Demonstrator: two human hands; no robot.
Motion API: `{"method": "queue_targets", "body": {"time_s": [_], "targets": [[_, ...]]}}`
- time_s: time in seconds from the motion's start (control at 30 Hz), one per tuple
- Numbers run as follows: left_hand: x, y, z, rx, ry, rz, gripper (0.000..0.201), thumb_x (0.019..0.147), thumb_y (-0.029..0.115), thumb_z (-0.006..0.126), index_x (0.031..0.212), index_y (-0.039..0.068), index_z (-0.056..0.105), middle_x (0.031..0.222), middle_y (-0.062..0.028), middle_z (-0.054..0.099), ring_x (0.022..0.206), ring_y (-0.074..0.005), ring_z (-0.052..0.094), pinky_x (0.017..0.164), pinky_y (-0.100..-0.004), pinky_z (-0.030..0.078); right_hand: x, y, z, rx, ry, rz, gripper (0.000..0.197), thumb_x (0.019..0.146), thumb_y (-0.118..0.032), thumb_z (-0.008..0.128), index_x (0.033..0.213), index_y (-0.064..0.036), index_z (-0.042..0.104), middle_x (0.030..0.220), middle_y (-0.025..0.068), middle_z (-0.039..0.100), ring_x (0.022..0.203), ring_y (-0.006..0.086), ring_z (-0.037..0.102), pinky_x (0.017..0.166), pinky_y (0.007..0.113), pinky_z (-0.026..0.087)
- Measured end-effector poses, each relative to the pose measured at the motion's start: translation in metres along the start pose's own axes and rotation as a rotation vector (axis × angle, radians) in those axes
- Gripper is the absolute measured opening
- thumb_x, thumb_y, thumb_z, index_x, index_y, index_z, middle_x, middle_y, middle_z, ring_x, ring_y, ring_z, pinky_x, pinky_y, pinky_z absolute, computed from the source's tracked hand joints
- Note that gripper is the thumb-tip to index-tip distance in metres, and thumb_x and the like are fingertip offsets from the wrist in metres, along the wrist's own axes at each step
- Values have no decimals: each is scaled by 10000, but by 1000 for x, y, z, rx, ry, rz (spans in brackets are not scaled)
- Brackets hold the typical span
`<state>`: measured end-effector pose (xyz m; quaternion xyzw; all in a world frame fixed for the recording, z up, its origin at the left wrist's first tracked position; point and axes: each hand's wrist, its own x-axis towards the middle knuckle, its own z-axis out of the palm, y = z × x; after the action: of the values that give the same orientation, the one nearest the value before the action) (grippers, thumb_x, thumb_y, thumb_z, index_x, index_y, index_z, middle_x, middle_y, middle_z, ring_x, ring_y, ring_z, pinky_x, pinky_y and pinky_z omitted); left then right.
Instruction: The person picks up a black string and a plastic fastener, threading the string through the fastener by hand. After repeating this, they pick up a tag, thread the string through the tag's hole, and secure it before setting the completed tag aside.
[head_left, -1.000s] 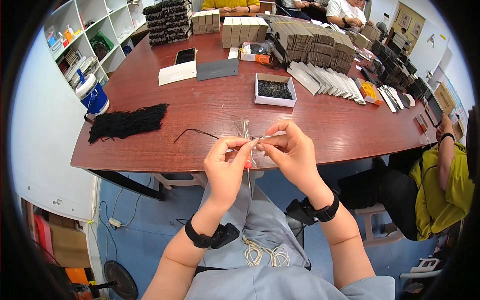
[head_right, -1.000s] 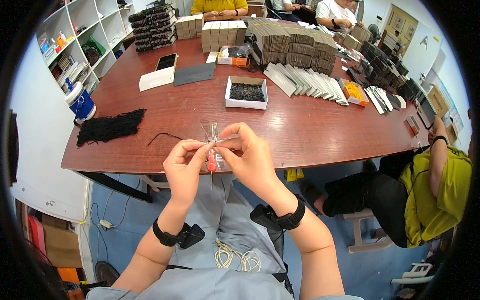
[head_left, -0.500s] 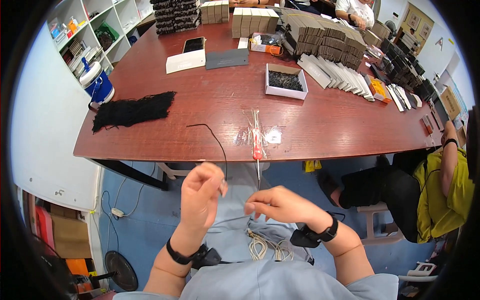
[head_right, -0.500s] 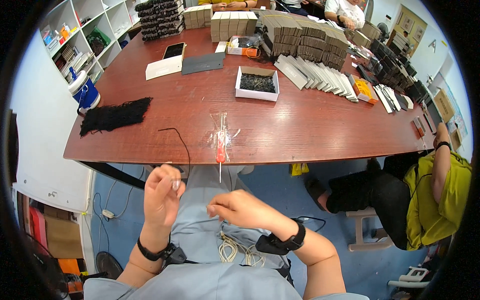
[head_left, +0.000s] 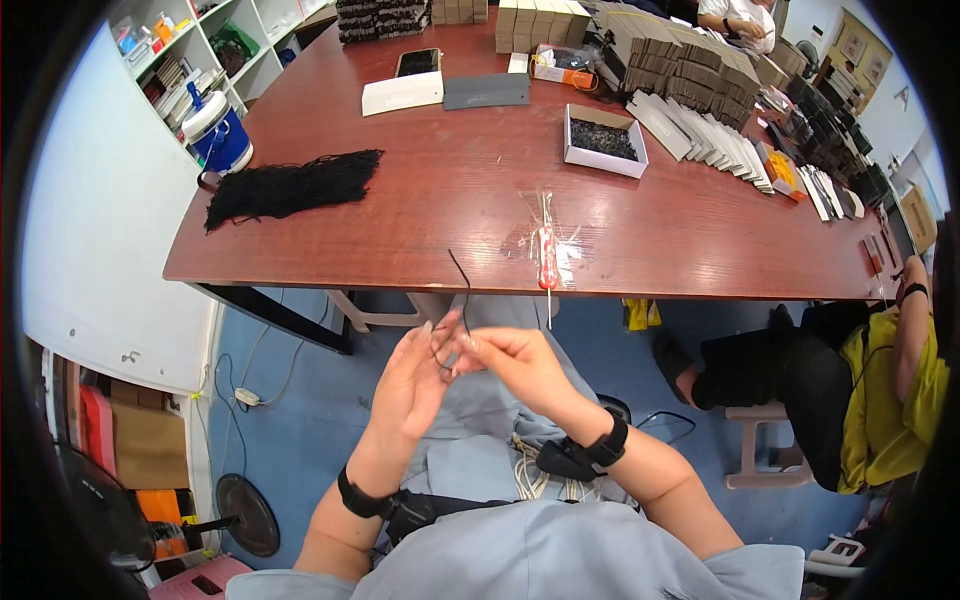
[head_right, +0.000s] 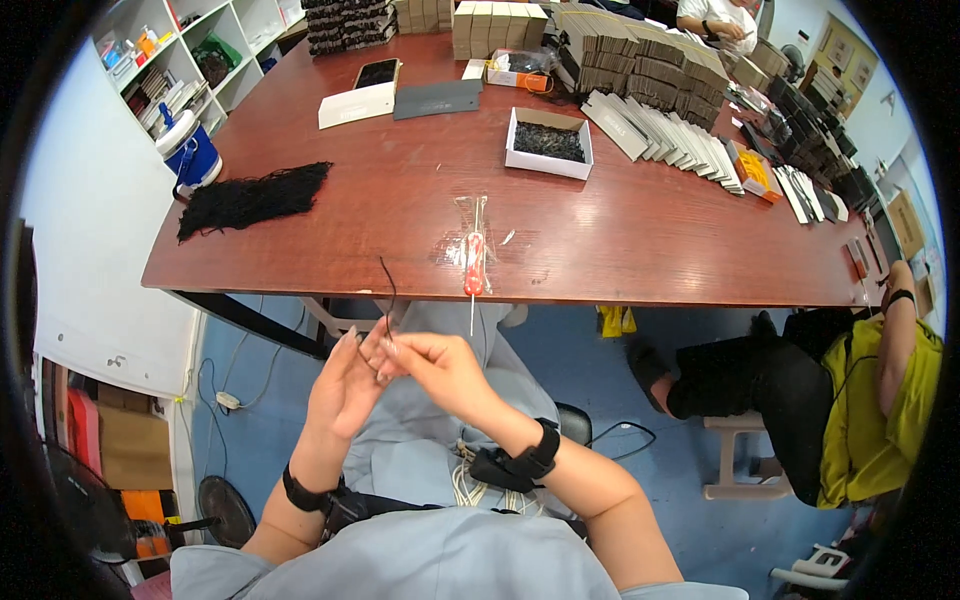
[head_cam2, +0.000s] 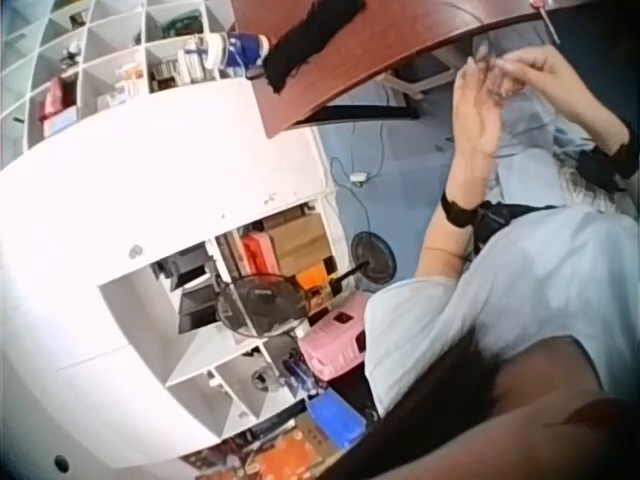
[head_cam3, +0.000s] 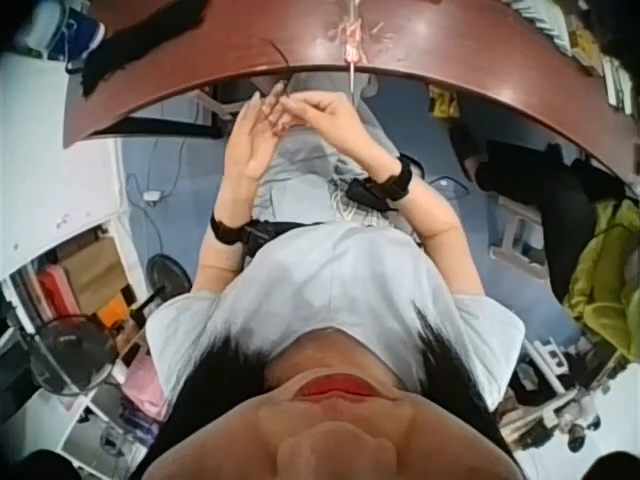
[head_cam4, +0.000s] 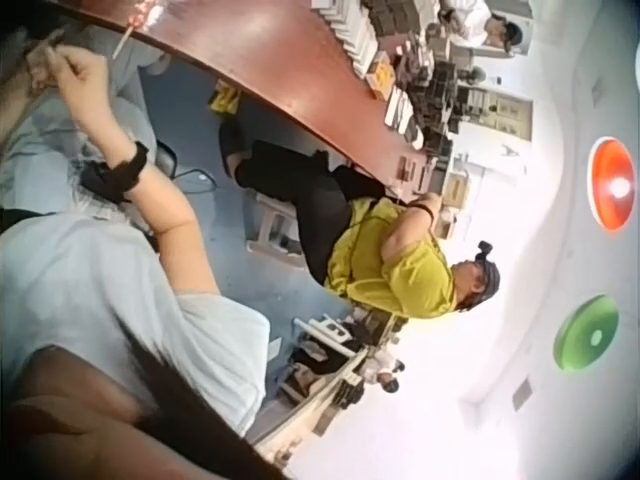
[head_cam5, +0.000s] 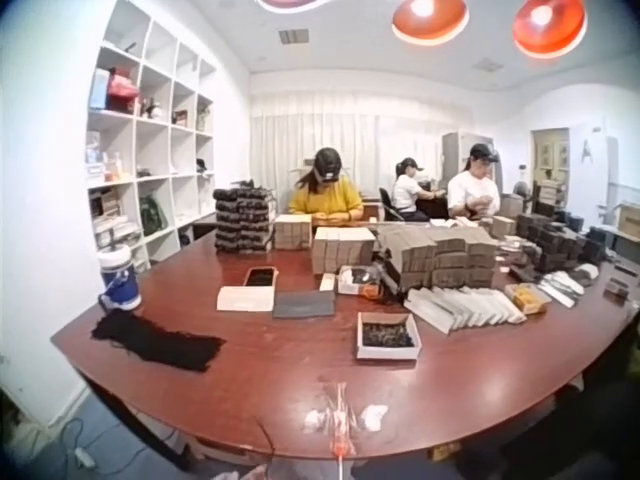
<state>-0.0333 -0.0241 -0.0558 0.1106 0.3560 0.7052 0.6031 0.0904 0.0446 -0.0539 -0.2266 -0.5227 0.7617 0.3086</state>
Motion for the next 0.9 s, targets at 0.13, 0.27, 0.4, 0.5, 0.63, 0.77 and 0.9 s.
{"method": "queue_targets", "body": {"time_s": [0.13, 0.27, 0.4, 0.5, 0.63, 0.77, 0.9], "targets": [[19, 0, 9, -57, -79, -127, 176, 842, 225, 469, 946, 85, 497, 1059, -28, 509, 1017, -150, 442, 762, -313, 396, -24, 13, -6, -292, -9, -95, 144, 792, -122, 543, 846, -8, 613, 731, 61, 596, 692, 128, 534, 646, 244, 422], [28, -9, 8, -139, -40, -108, 117, 818, 178, 517, 872, 74, 522, 929, -24, 541, 885, -138, 495, 790, -306, 411, -35, 17, -12, -469, 1, -155, 111, 780, -86, 547, 806, -12, 624, 789, 78, 597, 764, 153, 535, 688, 270, 415], [28, -12, 13, -132, -114, -83, 81, 816, 137, 516, 797, 63, 540, 792, -34, 549, 774, -136, 512, 778, -306, 410, -38, 21, -17, -456, 53, -210, 121, 746, -85, 582, 845, -25, 615, 799, 85, 595, 739, 171, 537, 684, 275, 419], [18, -10, 26, 18, -138, 41, 66, 799, 105, 532, 777, 43, 532, 771, -56, 548, 776, -152, 512, 750, -295, 406, -44, -1, -9, -569, 273, -382, 168, 732, -56, 585, 895, -24, 598, 841, 91, 582, 733, 168, 535, 673, 260, 428], [1, -4, 46, 241, -224, 189, 59, 770, 67, 557, 757, 26, 516, 761, -79, 552, 768, -172, 513, 736, -286, 396, -58, -25, -14, -563, 329, -498, 199, 726, -35, 580, 924, -15, 582, 852, 83, 560, 741, 149, 528, 649, 244, 437], [-7, -2, 46, 330, -372, 123, 48, 756, 17, 559, 759, 8, 512, 797, -112, 573, 779, -175, 539, 739, -292, 419, -51, -52, -18, -352, 282, -395, 165, 762, -43, 551, 918, 1, 581, 850, 60, 525, 751, 115, 516, 627, 218, 439], [-11, -3, 52, 359, -430, 35, 30, 765, 4, 551, 769, 1, 521, 818, -117, 588, 800, -163, 562, 733, -282, 445, -44, -54, -22, -48, 49, -175, 147, 783, -57, 547, 912, 0, 587, 857, 40, 494, 751, 94, 506, 610, 207, 431]]}}
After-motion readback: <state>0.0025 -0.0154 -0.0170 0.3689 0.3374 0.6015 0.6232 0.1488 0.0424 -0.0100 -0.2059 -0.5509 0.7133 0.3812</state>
